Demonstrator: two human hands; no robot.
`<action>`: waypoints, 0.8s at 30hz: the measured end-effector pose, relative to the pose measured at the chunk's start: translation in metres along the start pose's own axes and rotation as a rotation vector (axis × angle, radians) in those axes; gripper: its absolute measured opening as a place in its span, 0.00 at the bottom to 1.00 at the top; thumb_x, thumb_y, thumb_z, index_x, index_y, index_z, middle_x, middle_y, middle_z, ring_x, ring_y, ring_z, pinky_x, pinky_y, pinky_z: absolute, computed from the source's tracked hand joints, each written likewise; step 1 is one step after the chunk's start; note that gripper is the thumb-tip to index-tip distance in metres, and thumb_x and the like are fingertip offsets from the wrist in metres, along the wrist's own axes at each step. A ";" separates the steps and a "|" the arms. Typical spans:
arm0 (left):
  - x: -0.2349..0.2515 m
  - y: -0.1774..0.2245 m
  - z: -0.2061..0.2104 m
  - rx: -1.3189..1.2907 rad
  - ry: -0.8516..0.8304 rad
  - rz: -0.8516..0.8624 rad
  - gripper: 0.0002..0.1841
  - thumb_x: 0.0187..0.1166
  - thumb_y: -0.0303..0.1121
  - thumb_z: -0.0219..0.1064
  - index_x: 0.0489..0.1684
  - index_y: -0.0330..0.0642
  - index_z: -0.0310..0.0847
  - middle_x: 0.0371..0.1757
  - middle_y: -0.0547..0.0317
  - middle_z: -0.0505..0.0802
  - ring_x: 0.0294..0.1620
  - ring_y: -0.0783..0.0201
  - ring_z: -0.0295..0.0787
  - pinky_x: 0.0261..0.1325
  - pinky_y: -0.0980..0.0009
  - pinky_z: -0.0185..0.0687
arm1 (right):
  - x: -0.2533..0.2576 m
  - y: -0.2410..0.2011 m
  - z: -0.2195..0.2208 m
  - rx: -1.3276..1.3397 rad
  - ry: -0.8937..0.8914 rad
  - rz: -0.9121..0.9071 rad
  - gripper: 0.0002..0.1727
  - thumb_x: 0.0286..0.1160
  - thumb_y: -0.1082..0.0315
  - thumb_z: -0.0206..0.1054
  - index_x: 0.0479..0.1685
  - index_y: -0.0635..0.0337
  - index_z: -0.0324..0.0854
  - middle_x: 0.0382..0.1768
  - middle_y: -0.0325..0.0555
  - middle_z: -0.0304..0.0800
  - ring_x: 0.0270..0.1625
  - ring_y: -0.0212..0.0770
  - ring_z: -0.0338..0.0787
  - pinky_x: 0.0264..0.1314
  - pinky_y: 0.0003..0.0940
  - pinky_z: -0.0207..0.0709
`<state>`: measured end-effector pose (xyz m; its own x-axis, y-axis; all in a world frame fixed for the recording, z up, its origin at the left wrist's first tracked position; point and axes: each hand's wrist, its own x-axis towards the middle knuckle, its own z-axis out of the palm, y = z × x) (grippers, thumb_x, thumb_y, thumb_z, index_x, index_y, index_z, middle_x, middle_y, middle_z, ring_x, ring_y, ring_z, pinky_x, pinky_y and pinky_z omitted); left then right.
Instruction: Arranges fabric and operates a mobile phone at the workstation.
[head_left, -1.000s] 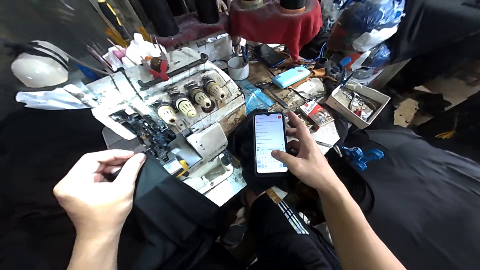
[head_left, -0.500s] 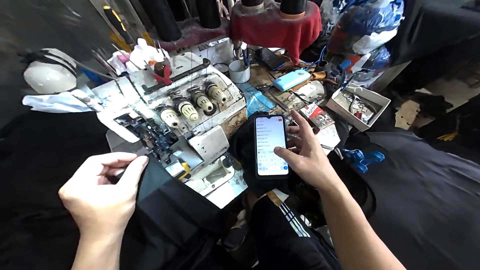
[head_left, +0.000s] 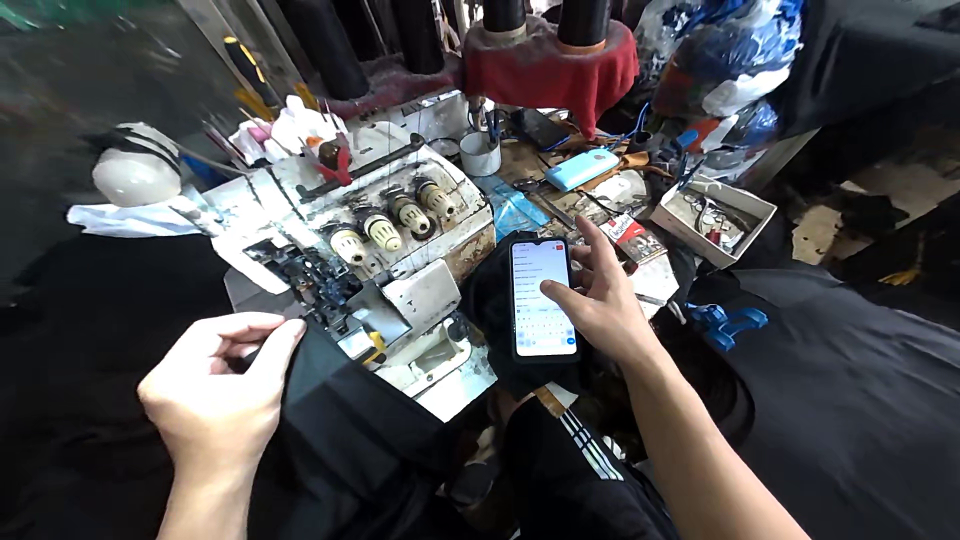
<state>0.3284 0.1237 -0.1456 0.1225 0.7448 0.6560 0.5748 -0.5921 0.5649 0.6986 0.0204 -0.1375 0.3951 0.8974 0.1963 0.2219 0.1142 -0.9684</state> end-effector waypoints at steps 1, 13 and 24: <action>0.000 0.002 0.000 0.003 0.003 0.000 0.13 0.76 0.36 0.76 0.49 0.36 0.87 0.41 0.60 0.93 0.37 0.77 0.88 0.43 0.80 0.85 | 0.002 0.001 0.001 0.005 0.005 0.002 0.52 0.66 0.67 0.74 0.95 0.48 0.48 0.67 0.48 0.84 0.51 0.37 0.94 0.49 0.34 0.92; 0.000 0.002 0.000 0.017 0.003 0.007 0.13 0.76 0.37 0.76 0.49 0.37 0.87 0.41 0.60 0.93 0.38 0.76 0.88 0.44 0.79 0.85 | 0.017 0.003 0.003 0.033 0.019 0.014 0.51 0.69 0.65 0.74 0.95 0.49 0.47 0.63 0.50 0.87 0.47 0.40 0.95 0.48 0.38 0.92; 0.001 -0.001 0.000 0.028 0.002 0.009 0.13 0.76 0.38 0.76 0.48 0.37 0.87 0.40 0.59 0.93 0.37 0.76 0.89 0.42 0.79 0.85 | 0.026 0.008 0.009 -0.090 0.025 0.021 0.60 0.59 0.63 0.80 0.96 0.46 0.43 0.62 0.52 0.82 0.52 0.41 0.91 0.52 0.43 0.90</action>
<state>0.3278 0.1245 -0.1453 0.1265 0.7389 0.6618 0.5963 -0.5898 0.5446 0.7024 0.0489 -0.1417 0.4224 0.8881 0.1812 0.2919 0.0560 -0.9548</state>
